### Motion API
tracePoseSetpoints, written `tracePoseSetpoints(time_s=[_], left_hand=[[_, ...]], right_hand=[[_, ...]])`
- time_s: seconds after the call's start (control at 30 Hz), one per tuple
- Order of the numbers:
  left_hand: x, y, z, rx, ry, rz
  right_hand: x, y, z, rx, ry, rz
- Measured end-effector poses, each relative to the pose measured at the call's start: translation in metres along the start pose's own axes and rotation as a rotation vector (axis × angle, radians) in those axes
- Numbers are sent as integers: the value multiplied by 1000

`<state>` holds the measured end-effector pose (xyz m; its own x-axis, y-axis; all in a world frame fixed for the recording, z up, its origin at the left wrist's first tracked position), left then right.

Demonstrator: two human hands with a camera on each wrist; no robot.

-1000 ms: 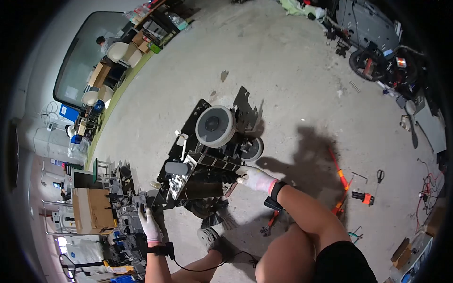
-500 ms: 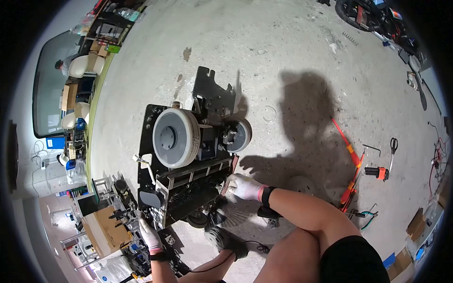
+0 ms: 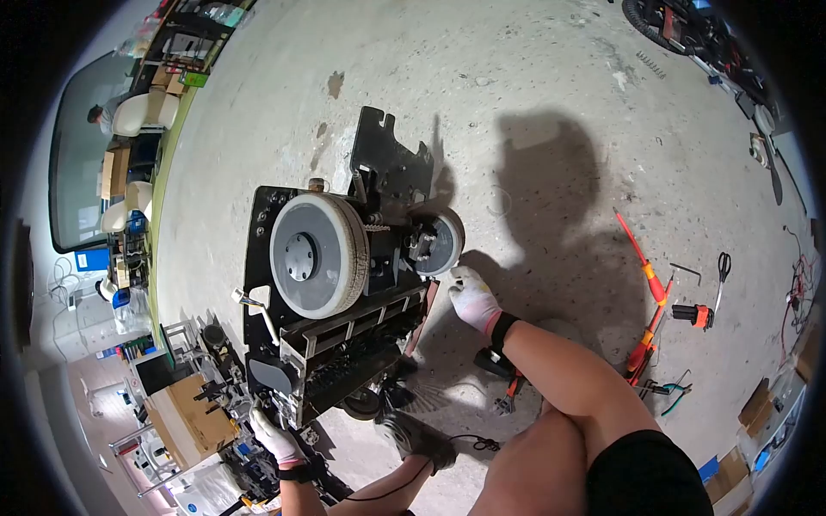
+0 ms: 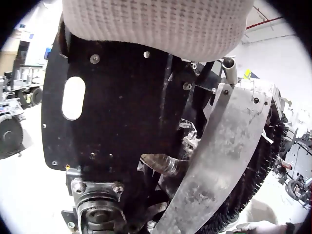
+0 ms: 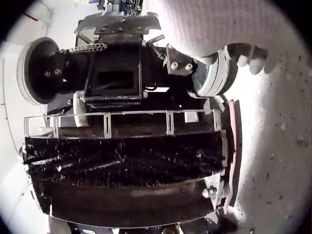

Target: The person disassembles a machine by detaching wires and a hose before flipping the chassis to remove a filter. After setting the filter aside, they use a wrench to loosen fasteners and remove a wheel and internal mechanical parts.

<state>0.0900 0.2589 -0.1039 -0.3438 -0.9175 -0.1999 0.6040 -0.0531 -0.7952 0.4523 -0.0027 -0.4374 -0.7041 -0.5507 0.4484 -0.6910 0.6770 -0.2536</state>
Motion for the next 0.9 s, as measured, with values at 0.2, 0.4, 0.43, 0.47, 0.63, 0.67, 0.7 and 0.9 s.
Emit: tracePoseSetpoints(time_s=[0.2, 0.4, 0.43, 0.47, 0.63, 0.67, 0.7, 0.9], left_hand=[[1, 2, 11, -11, 22, -24], [1, 0, 2, -75, 78, -29], [0, 0, 1, -55, 76, -24], [0, 0, 0, -35, 73, -18], [-3, 1, 1, -127, 111, -12], [-3, 1, -4, -127, 112, 0], [-3, 0, -7, -215, 195, -13], [-3, 2, 3, -63, 18, -31]], right_hand=[[27, 62, 24, -468, -41, -332], [41, 98, 1, -617, 261, -766], [45, 97, -1, -615, 360, -717], [45, 112, 14, -618, 365, -717], [24, 109, 48, 69, -149, -207], [23, 108, 48, 72, -148, -209], [19, 98, 56, 48, -39, -105], [8, 76, 69, -56, -7, 46]])
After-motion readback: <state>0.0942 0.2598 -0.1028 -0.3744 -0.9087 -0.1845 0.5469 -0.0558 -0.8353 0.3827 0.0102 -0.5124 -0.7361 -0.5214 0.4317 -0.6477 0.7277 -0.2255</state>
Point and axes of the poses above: each hand's wrist, its own x-axis away from the middle knuckle, its own y-axis out of the palm, z = x × y, the point moved 8 cm from there along -x, towards the middle knuckle, and after that the axes turned 8 degrees about x, right-handed, at the moved point
